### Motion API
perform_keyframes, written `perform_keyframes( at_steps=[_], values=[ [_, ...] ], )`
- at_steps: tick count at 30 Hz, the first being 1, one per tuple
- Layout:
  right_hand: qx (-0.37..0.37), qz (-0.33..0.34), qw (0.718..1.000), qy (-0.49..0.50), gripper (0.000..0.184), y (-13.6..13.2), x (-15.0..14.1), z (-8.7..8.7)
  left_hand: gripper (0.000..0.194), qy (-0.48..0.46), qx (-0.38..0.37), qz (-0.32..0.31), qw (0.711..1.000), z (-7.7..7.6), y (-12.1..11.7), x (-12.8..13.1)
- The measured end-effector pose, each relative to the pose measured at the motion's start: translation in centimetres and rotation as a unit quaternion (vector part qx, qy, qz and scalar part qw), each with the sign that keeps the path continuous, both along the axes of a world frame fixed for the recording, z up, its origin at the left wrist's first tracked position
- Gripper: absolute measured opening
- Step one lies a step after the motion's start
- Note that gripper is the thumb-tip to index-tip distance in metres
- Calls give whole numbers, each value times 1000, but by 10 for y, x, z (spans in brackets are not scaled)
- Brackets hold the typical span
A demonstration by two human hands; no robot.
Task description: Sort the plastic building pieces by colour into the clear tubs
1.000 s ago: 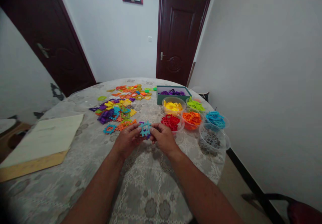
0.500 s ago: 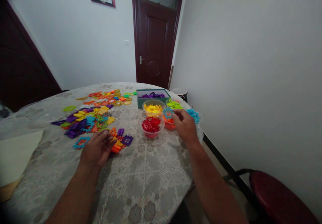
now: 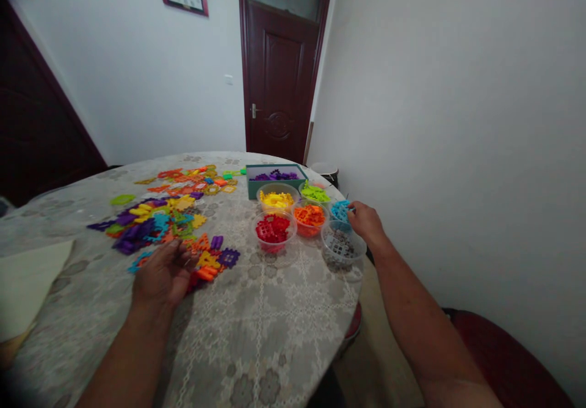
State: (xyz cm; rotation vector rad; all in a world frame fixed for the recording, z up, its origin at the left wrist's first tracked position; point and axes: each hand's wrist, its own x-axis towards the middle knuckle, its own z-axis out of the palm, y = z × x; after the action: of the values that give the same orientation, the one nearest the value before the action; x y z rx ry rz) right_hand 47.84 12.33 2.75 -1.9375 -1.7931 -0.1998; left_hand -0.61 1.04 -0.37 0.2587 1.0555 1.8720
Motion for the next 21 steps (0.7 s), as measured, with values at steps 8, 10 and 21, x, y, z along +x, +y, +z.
perform_keyframes(
  at_steps=[8,10,21],
  values=[
    [42,6,999,-8,33,-5,-7,-4,15,8,21,16,1000,-1,-1,-2],
    [115,11,993,8,33,-13,-17,0,16,5,21,30,999,3,-4,-2],
    [-27,448,885,126,41,-115,-234,-38,12,103,71,205,971,5,-10,-22]
  ],
)
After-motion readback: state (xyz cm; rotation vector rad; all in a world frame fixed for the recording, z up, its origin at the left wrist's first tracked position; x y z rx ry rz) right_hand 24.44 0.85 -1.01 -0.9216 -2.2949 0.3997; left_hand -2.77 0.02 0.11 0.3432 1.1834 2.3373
